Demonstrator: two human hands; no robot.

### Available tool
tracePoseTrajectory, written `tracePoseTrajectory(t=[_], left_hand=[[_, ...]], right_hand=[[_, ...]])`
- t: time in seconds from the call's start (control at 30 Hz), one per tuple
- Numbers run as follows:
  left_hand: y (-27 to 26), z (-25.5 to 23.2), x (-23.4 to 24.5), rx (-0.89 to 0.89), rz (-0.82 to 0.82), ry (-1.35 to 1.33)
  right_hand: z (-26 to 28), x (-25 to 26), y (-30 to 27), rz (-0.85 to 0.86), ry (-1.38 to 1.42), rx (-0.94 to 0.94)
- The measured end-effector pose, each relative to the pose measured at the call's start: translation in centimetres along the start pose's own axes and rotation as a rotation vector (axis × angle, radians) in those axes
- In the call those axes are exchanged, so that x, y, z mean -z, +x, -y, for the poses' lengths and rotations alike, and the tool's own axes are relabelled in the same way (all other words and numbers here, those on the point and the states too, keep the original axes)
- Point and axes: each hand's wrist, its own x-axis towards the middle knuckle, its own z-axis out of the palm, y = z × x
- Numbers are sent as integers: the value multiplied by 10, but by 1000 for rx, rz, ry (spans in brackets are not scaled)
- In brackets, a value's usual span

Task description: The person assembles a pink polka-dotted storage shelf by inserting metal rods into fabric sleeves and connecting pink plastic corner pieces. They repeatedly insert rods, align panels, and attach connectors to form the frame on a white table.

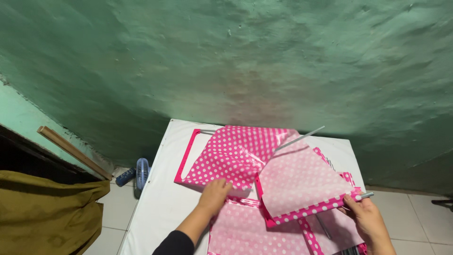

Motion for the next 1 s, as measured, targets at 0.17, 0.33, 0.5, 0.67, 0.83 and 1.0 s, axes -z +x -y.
tracePoseTrajectory(t=[0.17, 0.33, 0.5, 0.67, 0.83, 1.0], left_hand=[[20, 31, 45, 278, -469, -343], [20, 62, 76, 481, -771, -478], [2, 72, 78, 475, -818, -445], [-9, 64, 81, 432, -814, -455], [-5, 57, 77, 454, -850, -586], [-7, 71, 57, 504, -784, -441]], right_hand=[[42, -31, -2, 107, -130, 255], [69, -96, -1, 115, -255, 400], [63, -158, -7, -47, -286, 431], [67, -165, -17, -245, -624, 510], [69, -171, -15, -172, -767, 604], [44, -183, -7, -73, -586, 503]])
